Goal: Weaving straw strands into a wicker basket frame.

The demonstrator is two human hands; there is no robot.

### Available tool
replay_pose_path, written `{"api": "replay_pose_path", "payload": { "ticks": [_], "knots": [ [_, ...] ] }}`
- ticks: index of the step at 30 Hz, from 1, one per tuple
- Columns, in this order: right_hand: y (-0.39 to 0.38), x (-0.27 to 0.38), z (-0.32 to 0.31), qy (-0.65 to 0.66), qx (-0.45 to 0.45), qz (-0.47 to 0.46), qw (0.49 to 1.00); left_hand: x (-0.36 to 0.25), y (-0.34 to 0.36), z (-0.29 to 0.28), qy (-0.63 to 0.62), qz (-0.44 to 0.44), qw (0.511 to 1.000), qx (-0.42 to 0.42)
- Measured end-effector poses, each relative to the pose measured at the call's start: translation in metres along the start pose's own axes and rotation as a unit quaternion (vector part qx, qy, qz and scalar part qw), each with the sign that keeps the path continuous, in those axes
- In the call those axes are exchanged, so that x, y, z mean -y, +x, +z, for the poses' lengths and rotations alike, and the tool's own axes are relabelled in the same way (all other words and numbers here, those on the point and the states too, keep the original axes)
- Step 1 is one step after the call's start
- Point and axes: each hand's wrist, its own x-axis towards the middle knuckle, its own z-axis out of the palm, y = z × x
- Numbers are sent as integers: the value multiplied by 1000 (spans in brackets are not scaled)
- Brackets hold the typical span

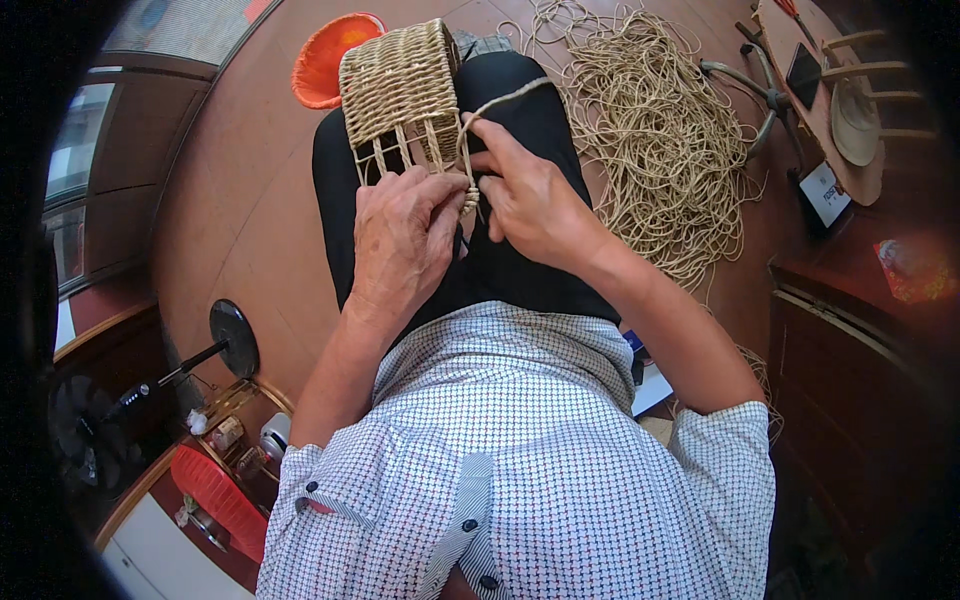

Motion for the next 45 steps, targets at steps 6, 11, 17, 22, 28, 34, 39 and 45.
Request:
{"api": "replay_pose_path", "payload": {
  "ticks": [6,11,17,22,28,34,39,45],
  "knots": [
    [17,-5,0,-8,47,13,999,2,-1,-2,-15,-4,1000,2],
    [5,-6,-14,21,-31,17,999,3,-1,1,-52,-10,998,-22],
    [-6,10,-81,284,-64,86,953,0,9,12,-86,46,993,-73],
    [-39,2,-222,358,-218,27,907,5,22,22,-51,102,992,-59],
    [-131,-95,-489,369,-407,142,823,4,15,15,-64,46,990,-117],
    [-346,-99,-651,295,-595,35,747,18,-1,9,-118,-29,984,-127],
    [-146,-110,-400,-63,-469,111,874,12,5,1,-81,-68,992,-69],
    [-64,3,-60,-104,-127,3,986,12,6,-4,-89,-73,993,-31]
  ]
}}
